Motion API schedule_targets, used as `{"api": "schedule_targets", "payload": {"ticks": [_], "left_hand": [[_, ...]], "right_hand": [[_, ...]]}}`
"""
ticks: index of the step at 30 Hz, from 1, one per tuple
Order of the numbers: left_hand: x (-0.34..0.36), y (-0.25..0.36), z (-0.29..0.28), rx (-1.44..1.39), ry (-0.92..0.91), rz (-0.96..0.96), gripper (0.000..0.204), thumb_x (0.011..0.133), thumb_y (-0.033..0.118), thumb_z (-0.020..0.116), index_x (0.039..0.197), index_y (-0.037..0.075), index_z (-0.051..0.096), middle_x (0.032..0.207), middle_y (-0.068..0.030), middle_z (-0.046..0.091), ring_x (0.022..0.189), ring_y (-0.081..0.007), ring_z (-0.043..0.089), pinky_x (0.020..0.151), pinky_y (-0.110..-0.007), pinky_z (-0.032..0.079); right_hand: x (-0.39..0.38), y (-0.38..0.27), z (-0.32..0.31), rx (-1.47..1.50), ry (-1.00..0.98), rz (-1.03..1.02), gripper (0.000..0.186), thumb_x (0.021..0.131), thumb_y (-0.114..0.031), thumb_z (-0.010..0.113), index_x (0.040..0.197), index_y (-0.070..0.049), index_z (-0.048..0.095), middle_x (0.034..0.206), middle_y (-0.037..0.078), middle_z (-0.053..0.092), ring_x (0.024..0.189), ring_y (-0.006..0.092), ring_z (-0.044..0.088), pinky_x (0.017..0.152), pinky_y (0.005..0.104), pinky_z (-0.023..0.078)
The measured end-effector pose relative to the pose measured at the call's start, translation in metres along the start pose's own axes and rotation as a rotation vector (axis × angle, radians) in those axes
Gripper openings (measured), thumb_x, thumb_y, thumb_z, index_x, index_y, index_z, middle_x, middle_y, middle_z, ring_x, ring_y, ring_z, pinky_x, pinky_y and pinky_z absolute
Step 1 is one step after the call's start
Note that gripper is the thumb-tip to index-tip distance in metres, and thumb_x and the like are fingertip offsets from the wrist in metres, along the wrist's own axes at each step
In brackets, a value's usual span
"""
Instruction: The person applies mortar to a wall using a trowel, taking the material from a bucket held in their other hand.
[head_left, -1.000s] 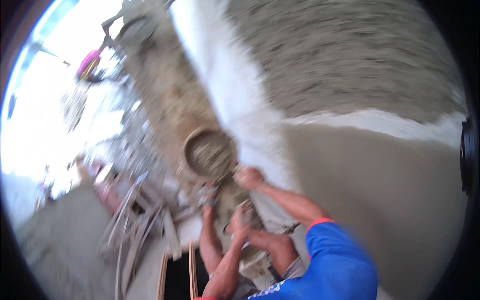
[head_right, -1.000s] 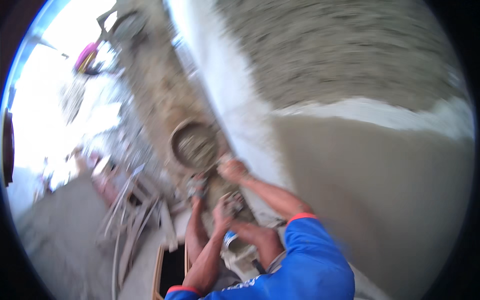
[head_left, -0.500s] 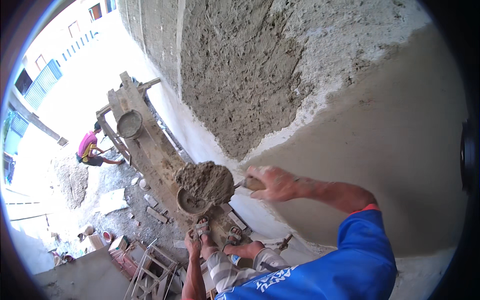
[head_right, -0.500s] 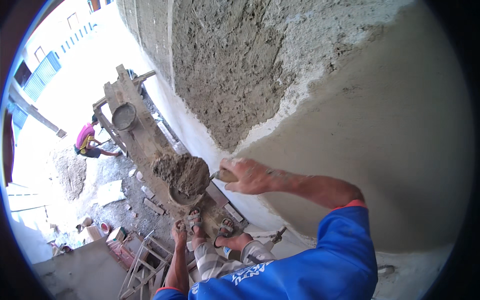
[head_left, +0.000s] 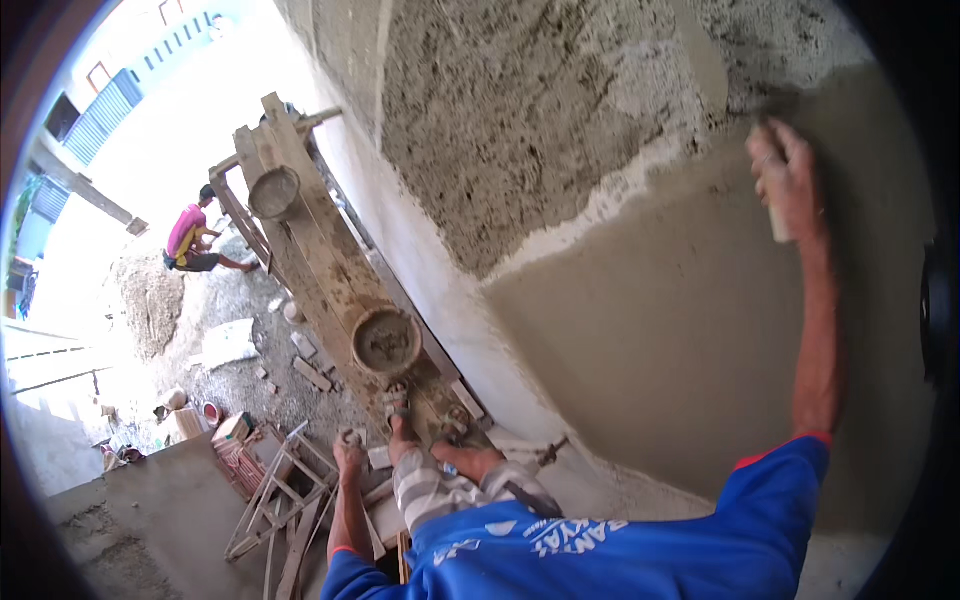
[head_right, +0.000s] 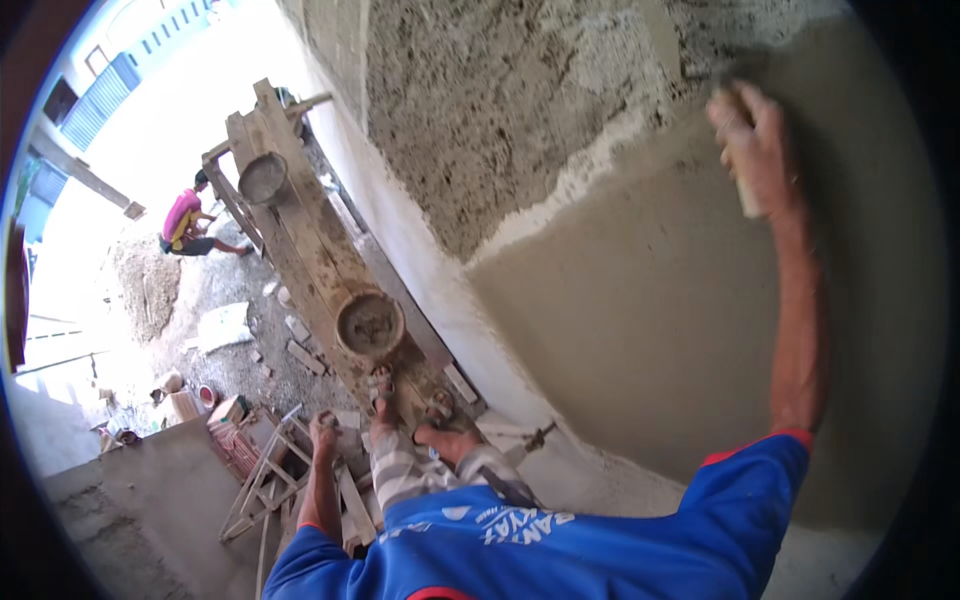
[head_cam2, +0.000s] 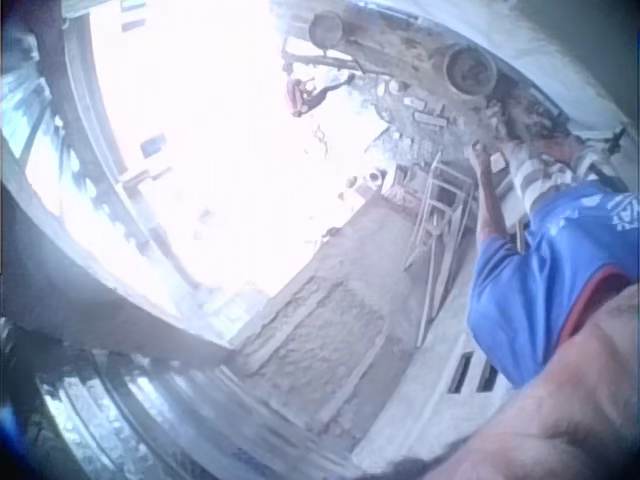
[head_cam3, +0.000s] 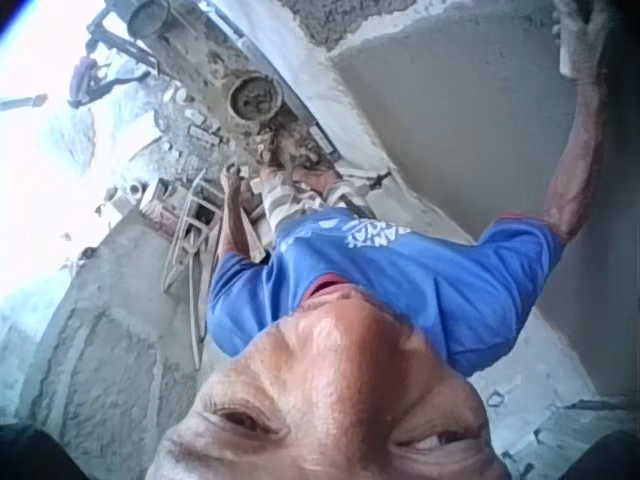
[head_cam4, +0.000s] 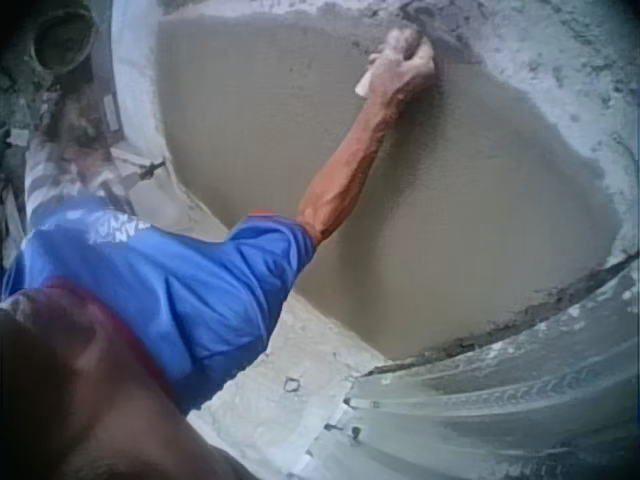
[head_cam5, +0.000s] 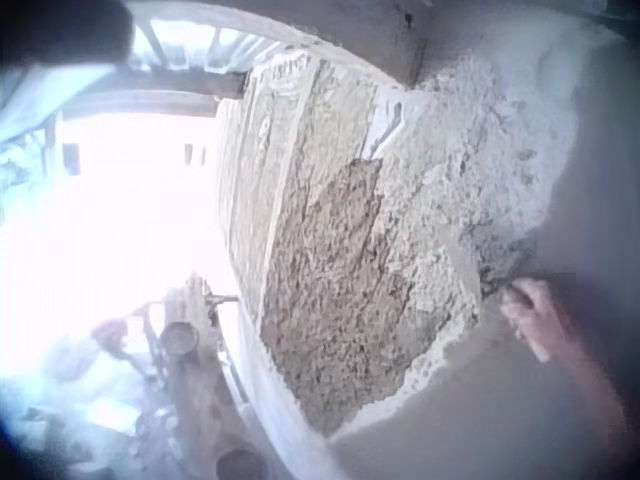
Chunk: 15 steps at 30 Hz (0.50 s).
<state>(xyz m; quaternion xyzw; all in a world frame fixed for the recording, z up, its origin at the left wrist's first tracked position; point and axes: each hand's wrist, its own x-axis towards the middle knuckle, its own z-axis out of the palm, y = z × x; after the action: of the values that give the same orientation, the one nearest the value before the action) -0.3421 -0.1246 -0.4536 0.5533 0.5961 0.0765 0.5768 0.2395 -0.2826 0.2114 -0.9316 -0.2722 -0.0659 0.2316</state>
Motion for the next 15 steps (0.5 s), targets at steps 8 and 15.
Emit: {"api": "schedule_targets", "payload": {"ticks": [8,15], "left_hand": [[0.029,-0.023,0.076,-0.366,-0.169,0.178,0.034,0.087,0.007,0.059,0.12,0.001,0.054,0.094,-0.0059,0.061,0.078,-0.0154,0.061,0.059,-0.028,0.051],[-0.027,0.008,0.201,0.021,-0.314,0.037,0.032,0.085,0.014,0.061,0.115,0.003,0.059,0.103,-0.0159,0.067,0.092,-0.0221,0.065,0.079,-0.034,0.051]], "right_hand": [[-0.071,-0.018,0.164,0.318,-0.61,0.069,0.049,0.087,-0.017,0.061,0.13,0.004,0.048,0.082,0.003,0.055,0.061,0.0079,0.048,0.055,0.0242,0.044],[-0.23,0.052,0.531,-0.192,-1.093,-0.367,0.036,0.084,-0.017,0.058,0.115,0.0,0.055,0.091,0.025,0.066,0.09,0.0401,0.066,0.078,0.0497,0.052]]}}
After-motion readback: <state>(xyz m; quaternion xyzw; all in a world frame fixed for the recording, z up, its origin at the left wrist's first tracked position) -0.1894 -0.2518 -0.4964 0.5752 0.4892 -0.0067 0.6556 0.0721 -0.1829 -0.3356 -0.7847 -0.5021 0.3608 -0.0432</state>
